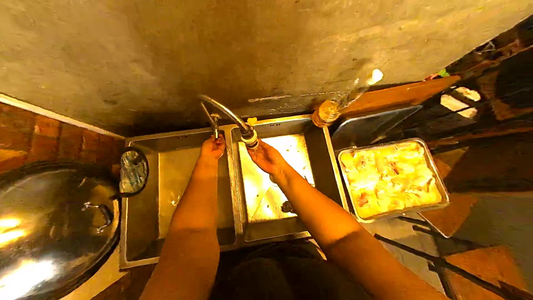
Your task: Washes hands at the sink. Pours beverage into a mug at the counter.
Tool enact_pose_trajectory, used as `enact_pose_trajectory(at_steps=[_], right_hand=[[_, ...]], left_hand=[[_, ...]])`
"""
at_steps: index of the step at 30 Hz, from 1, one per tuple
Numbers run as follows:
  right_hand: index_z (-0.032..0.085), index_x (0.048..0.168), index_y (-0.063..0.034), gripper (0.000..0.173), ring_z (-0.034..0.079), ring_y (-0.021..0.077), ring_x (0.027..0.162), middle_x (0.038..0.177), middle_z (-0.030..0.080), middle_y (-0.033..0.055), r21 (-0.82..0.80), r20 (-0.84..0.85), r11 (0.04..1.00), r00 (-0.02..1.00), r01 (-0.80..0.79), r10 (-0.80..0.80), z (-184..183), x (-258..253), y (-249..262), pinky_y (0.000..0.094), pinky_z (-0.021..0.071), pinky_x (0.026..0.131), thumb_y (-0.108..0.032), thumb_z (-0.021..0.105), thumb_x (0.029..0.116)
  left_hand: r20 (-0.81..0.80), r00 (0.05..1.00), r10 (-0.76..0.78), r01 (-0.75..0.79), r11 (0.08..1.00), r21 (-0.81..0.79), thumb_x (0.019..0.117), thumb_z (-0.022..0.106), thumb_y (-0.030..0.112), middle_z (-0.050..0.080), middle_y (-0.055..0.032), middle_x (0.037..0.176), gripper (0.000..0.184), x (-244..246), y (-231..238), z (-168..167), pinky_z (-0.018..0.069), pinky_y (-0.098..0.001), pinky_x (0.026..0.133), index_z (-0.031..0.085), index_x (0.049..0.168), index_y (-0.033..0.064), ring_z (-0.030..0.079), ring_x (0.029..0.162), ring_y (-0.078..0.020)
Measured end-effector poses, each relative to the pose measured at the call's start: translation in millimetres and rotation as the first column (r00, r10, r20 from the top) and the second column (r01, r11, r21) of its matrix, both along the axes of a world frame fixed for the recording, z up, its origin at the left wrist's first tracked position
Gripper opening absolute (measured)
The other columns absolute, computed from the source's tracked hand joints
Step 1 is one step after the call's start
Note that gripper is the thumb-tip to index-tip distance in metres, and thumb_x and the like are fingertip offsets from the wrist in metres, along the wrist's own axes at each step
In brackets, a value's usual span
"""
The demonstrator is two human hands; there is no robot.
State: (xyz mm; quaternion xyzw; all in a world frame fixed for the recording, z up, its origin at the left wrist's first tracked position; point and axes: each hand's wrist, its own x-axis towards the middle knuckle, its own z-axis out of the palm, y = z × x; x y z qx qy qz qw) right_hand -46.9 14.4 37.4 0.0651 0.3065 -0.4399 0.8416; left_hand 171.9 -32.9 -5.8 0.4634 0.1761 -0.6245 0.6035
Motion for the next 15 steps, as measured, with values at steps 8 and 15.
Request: enact_pose_trajectory(at_steps=[8,15], right_hand=[[0.050,0.138,0.0005,0.037,0.070,0.0177,0.101,0.120,0.067,0.0127,-0.073,-0.213,0.977,0.961,-0.198,0.179,33.5,-11.0,11.2,0.0318,0.0582,0.093,-0.024,0.037,0.1133],[0.054,0.138,0.0025,0.035,0.071,0.0157,0.104,0.129,0.066,0.0143,-0.267,-0.555,0.638,0.656,-0.722,0.511,103.1,-49.3,38.0,0.0323,0.0577,0.094,-0.010,0.034,0.1119]], left_hand=[[0.806,0.439,-0.397,0.316,0.908,0.275,0.1085,0.050,0.031,0.062,-0.0234,0.119,0.051,-39.3,24.2,-9.5,0.0543,-0.0429,0.089,0.044,0.143,-0.0058,0.063,0.098,-0.0270],[0.041,0.876,-0.480,0.481,0.865,-0.145,0.1108,0.020,0.029,0.060,-0.0020,0.062,0.049,-114.9,116.3,45.2,0.0565,-0.0302,0.058,0.058,0.085,0.0123,0.062,0.057,-0.0131]])
